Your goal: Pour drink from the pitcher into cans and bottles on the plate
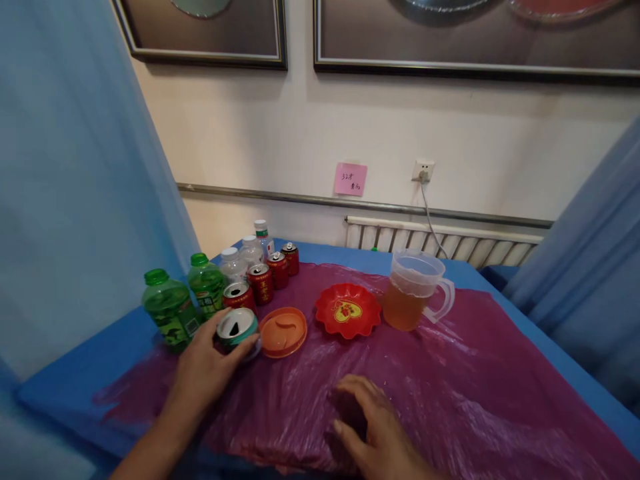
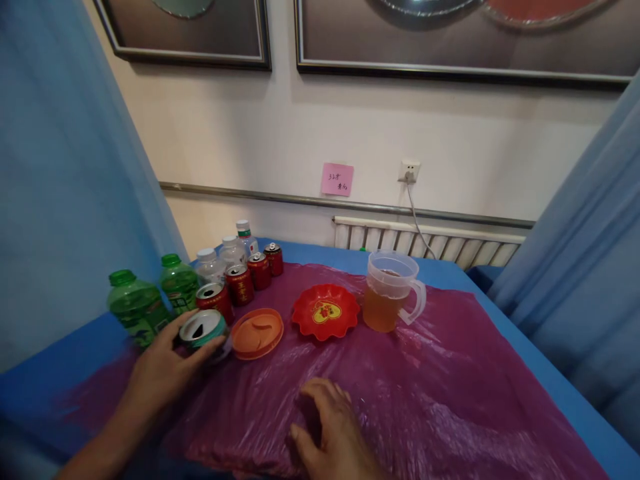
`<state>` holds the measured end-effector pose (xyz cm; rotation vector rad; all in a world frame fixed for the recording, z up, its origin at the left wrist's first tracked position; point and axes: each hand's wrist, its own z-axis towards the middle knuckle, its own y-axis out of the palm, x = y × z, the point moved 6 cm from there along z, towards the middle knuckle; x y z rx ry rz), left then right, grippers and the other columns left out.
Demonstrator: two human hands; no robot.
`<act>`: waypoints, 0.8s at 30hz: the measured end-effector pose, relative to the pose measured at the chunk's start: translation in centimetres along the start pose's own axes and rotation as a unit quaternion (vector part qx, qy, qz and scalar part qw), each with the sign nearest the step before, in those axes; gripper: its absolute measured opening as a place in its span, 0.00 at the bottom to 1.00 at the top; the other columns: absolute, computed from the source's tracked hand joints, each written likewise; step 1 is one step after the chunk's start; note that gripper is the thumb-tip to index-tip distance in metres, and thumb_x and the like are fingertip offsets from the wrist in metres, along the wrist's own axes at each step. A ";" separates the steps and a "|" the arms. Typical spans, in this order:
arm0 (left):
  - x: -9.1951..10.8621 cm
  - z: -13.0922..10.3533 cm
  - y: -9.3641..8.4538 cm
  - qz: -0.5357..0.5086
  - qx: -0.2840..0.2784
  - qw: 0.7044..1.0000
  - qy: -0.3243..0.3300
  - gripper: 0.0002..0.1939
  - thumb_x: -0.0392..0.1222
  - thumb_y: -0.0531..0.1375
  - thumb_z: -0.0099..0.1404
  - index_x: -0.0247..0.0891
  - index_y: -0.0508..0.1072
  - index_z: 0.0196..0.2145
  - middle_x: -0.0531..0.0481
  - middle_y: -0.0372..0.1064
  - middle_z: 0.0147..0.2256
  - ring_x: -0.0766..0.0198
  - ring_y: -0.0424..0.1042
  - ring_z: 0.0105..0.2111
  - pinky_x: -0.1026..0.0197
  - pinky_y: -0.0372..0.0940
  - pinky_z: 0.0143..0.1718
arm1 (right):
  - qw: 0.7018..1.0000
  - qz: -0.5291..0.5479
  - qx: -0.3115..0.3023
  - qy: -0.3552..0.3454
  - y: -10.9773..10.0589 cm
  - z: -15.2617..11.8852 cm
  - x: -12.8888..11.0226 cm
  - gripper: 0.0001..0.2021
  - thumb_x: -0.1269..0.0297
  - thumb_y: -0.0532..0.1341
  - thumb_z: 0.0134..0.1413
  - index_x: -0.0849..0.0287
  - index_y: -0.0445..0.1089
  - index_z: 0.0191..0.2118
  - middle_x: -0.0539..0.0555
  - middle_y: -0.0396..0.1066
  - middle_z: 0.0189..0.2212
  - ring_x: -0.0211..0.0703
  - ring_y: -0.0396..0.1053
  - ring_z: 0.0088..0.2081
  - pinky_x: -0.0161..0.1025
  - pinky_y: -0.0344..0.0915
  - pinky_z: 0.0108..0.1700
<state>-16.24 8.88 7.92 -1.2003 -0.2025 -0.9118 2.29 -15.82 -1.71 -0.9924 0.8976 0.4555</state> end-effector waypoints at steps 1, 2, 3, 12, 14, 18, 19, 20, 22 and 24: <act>-1.0 0.8 0.0 0.021 -0.001 1.000 -0.001 0.35 0.60 0.63 0.57 0.37 0.69 0.56 0.38 0.73 0.54 0.43 0.74 0.52 0.48 0.69 0.52 | 1.000 0.004 -0.004 -0.001 0.1 -0.2 0.1 0.20 0.69 0.62 0.54 0.52 0.71 0.53 0.57 0.71 0.56 0.53 0.68 0.59 0.54 0.62 0.63; -1.9 1.4 0.1 0.037 -0.003 0.999 0.001 0.35 0.60 0.62 0.57 0.37 0.69 0.56 0.37 0.73 0.54 0.43 0.74 0.51 0.48 0.70 0.51 | 1.000 0.008 -0.006 -0.001 0.2 -0.3 0.3 0.19 0.69 0.62 0.54 0.53 0.71 0.53 0.57 0.72 0.55 0.52 0.68 0.58 0.52 0.63 0.62; -2.5 1.9 0.4 0.049 -0.007 0.999 0.004 0.35 0.60 0.62 0.57 0.36 0.69 0.55 0.36 0.73 0.53 0.42 0.75 0.51 0.48 0.70 0.50 | 1.000 0.012 -0.005 -0.001 0.2 -0.4 0.5 0.19 0.70 0.62 0.54 0.53 0.71 0.53 0.57 0.72 0.55 0.51 0.68 0.58 0.51 0.63 0.62; -4.7 2.0 2.1 0.070 -0.001 0.997 -0.041 0.39 0.63 0.57 0.61 0.34 0.62 0.62 0.33 0.70 0.56 0.39 0.72 0.54 0.44 0.68 0.53 | 0.999 0.002 0.017 -0.032 -0.3 -1.7 3.0 0.17 0.71 0.61 0.53 0.53 0.73 0.49 0.57 0.74 0.51 0.49 0.73 0.54 0.44 0.69 0.57; -4.6 2.0 2.2 0.068 0.005 0.997 -0.038 0.39 0.63 0.56 0.62 0.32 0.62 0.62 0.32 0.69 0.57 0.38 0.71 0.56 0.43 0.67 0.55 | 0.997 -0.006 0.044 -0.059 -0.3 -2.1 3.2 0.17 0.72 0.61 0.53 0.52 0.73 0.48 0.56 0.76 0.49 0.48 0.75 0.51 0.41 0.71 0.54; -3.5 1.6 1.7 0.092 0.046 0.994 0.036 0.41 0.62 0.55 0.62 0.29 0.61 0.62 0.29 0.63 0.61 0.37 0.66 0.60 0.41 0.62 0.60 | 0.988 -0.005 0.095 -0.118 -0.5 -2.6 3.0 0.16 0.73 0.60 0.54 0.51 0.73 0.48 0.55 0.77 0.46 0.45 0.77 0.47 0.37 0.73 0.50; -3.0 1.2 1.4 0.110 0.070 0.989 0.063 0.41 0.62 0.55 0.63 0.29 0.59 0.63 0.29 0.60 0.63 0.36 0.63 0.62 0.39 0.59 0.62 | 0.986 -0.003 0.109 -0.130 -0.7 -2.6 2.9 0.16 0.73 0.60 0.54 0.51 0.73 0.47 0.55 0.77 0.45 0.44 0.77 0.46 0.36 0.73 0.49; -2.4 0.7 1.0 0.129 0.093 0.983 0.092 0.40 0.62 0.55 0.63 0.30 0.59 0.63 0.29 0.58 0.64 0.36 0.60 0.63 0.38 0.57 0.63 | 0.983 -0.001 0.122 -0.140 -0.8 -2.7 2.7 0.16 0.74 0.59 0.54 0.51 0.72 0.47 0.55 0.77 0.44 0.44 0.78 0.45 0.35 0.74 0.48; -1.1 -0.4 1.0 0.150 0.100 0.971 0.154 0.34 0.60 0.54 0.66 0.34 0.62 0.61 0.33 0.61 0.63 0.38 0.61 0.63 0.38 0.56 0.63 | 0.978 -0.001 0.143 -0.152 -1.2 -2.8 2.5 0.16 0.74 0.59 0.54 0.51 0.72 0.47 0.54 0.77 0.43 0.42 0.78 0.44 0.34 0.74 0.47; 0.2 -1.6 2.4 0.147 0.027 0.968 0.203 0.26 0.56 0.54 0.67 0.38 0.68 0.56 0.39 0.69 0.57 0.43 0.67 0.58 0.43 0.60 0.61 | 0.976 -0.002 0.145 -0.160 -1.4 -2.8 2.1 0.17 0.75 0.59 0.54 0.50 0.72 0.47 0.54 0.77 0.43 0.41 0.78 0.44 0.33 0.73 0.47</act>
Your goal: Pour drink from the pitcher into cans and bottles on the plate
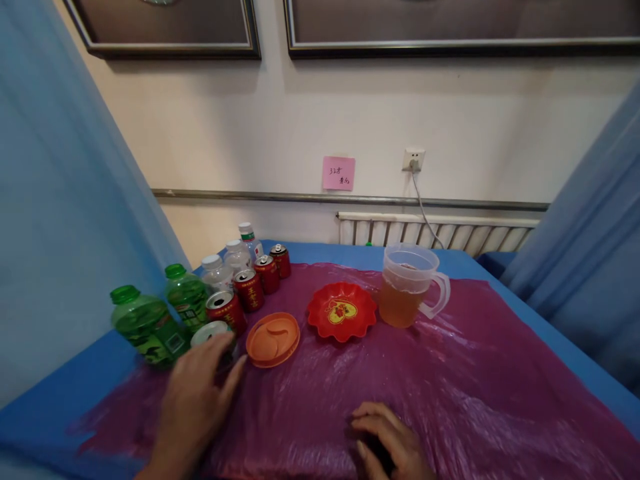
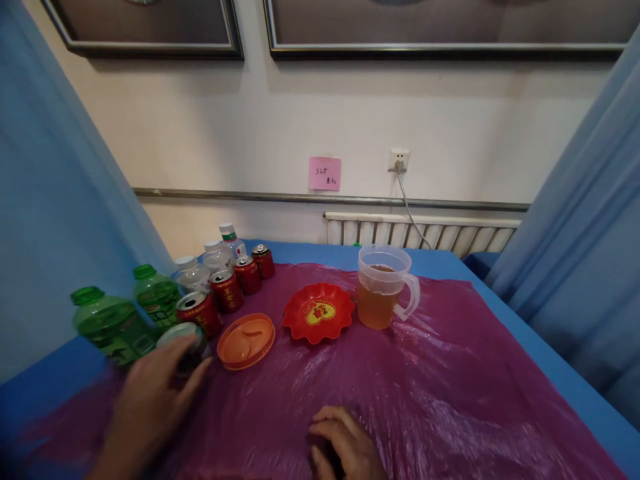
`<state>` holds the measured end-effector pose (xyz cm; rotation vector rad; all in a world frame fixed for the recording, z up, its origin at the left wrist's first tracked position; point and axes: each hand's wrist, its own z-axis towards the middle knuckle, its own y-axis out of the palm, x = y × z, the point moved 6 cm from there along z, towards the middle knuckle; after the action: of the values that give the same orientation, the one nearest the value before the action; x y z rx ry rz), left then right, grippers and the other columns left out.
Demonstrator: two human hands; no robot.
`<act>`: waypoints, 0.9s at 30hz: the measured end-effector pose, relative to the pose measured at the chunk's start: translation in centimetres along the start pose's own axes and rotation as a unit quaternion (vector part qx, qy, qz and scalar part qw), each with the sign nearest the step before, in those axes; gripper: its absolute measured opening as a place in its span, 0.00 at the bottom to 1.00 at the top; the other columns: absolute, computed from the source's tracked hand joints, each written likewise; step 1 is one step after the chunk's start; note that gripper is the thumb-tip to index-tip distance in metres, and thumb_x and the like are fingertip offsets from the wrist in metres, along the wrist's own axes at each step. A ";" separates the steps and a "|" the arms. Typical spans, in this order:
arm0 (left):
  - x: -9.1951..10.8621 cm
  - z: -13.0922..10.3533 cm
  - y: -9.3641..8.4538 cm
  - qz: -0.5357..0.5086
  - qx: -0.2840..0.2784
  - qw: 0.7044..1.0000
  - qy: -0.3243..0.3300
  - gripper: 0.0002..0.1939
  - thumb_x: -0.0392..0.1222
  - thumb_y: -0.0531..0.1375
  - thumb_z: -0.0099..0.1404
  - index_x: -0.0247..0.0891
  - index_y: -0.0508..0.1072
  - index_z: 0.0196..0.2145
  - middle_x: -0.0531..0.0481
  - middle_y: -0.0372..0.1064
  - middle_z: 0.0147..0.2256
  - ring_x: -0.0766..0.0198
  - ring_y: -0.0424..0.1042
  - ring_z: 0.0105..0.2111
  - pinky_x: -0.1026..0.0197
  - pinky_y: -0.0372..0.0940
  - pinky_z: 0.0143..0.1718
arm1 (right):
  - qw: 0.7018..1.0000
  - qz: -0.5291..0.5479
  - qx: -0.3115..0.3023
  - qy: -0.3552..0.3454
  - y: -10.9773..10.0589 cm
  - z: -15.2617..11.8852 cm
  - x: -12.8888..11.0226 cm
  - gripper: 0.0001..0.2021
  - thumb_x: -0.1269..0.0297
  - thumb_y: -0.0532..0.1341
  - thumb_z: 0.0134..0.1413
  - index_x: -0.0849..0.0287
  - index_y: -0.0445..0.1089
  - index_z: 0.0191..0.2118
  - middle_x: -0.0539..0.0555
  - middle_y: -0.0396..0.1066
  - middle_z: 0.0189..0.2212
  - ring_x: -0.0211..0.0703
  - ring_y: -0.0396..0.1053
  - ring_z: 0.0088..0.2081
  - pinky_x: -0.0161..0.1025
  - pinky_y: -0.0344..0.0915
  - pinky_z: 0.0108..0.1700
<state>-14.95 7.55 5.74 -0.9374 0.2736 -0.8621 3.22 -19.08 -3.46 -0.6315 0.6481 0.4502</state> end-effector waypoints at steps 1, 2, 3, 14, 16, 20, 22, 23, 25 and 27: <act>1.1 -0.2 0.7 -0.014 -0.050 0.998 0.022 0.22 0.55 0.53 0.68 0.40 0.71 0.53 0.40 0.73 0.54 0.46 0.70 0.55 0.46 0.63 0.59 | 1.000 0.002 -0.004 -0.004 -0.1 0.1 -0.2 0.17 0.76 0.59 0.54 0.50 0.71 0.48 0.53 0.77 0.43 0.41 0.78 0.44 0.33 0.73 0.47; 2.1 -0.5 1.6 -0.025 -0.102 0.994 0.037 0.20 0.52 0.53 0.69 0.40 0.73 0.50 0.41 0.75 0.51 0.48 0.72 0.53 0.48 0.65 0.56 | 1.000 0.006 -0.008 -0.006 -0.1 0.1 -0.3 0.17 0.76 0.59 0.54 0.50 0.71 0.48 0.53 0.77 0.43 0.41 0.78 0.44 0.32 0.73 0.47; 3.0 -0.6 2.4 -0.031 -0.149 0.987 0.043 0.18 0.49 0.52 0.69 0.41 0.74 0.49 0.42 0.75 0.50 0.50 0.73 0.51 0.50 0.66 0.54 | 1.000 0.011 -0.012 -0.007 -0.2 0.2 -0.5 0.17 0.76 0.59 0.55 0.50 0.71 0.48 0.53 0.77 0.43 0.40 0.78 0.44 0.32 0.73 0.48; 5.4 -0.9 3.9 -0.001 -0.241 0.970 0.043 0.15 0.35 0.48 0.70 0.40 0.75 0.40 0.45 0.77 0.39 0.55 0.75 0.40 0.55 0.67 0.43 | 0.982 0.136 -0.053 0.116 -1.6 -0.1 0.7 0.10 0.66 0.64 0.58 0.50 0.76 0.46 0.56 0.77 0.46 0.45 0.76 0.47 0.38 0.72 0.51; 6.6 -1.5 2.5 -0.018 -0.193 0.978 0.082 0.15 0.37 0.49 0.70 0.41 0.75 0.42 0.45 0.77 0.39 0.56 0.76 0.39 0.56 0.69 0.41 | 0.956 0.219 -0.059 0.189 -1.4 -0.1 1.3 0.12 0.57 0.65 0.60 0.51 0.76 0.48 0.58 0.77 0.45 0.47 0.77 0.46 0.41 0.73 0.49; 12.0 -2.5 -0.8 -0.112 -0.089 0.967 0.211 0.13 0.37 0.52 0.71 0.44 0.75 0.46 0.48 0.79 0.41 0.60 0.77 0.39 0.62 0.70 0.43 | 0.837 0.457 -0.062 0.296 -1.1 2.1 0.6 0.33 0.34 0.57 0.57 0.55 0.69 0.58 0.66 0.75 0.52 0.56 0.76 0.50 0.52 0.73 0.48; 15.1 -2.6 -2.1 -0.175 -0.057 0.946 0.267 0.14 0.34 0.53 0.71 0.44 0.73 0.48 0.49 0.79 0.42 0.63 0.78 0.40 0.65 0.70 0.44 | 0.805 0.513 -0.076 0.289 -1.4 3.9 -0.5 0.39 0.30 0.44 0.61 0.56 0.66 0.61 0.67 0.73 0.55 0.57 0.74 0.53 0.55 0.72 0.49; 16.5 -2.5 -2.5 -0.208 -0.050 0.934 0.287 0.13 0.34 0.53 0.71 0.44 0.73 0.48 0.49 0.79 0.42 0.64 0.78 0.40 0.65 0.70 0.45 | 0.814 0.504 -0.075 0.279 -1.7 4.7 -0.7 0.40 0.31 0.38 0.63 0.56 0.65 0.62 0.67 0.72 0.55 0.56 0.74 0.53 0.55 0.72 0.49; 18.7 -1.9 -3.0 -0.268 -0.059 0.913 0.301 0.11 0.35 0.53 0.72 0.44 0.72 0.47 0.50 0.79 0.41 0.64 0.77 0.40 0.65 0.70 0.44 | 0.867 0.431 -0.043 0.247 -3.0 5.6 -0.7 0.41 0.35 0.31 0.65 0.56 0.62 0.65 0.66 0.72 0.55 0.54 0.72 0.56 0.53 0.72 0.50; 20.2 -0.9 -3.1 -0.306 -0.086 0.900 0.297 0.08 0.36 0.54 0.72 0.44 0.72 0.45 0.51 0.78 0.40 0.65 0.76 0.39 0.65 0.70 0.43 | 0.921 0.335 0.016 0.197 -4.6 5.5 -0.1 0.41 0.34 0.34 0.64 0.55 0.53 0.70 0.65 0.68 0.59 0.54 0.68 0.60 0.52 0.71 0.53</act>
<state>-4.06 -9.00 10.69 -0.9145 0.6045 -1.7363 8.06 -18.77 1.89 -0.4559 1.2653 0.9609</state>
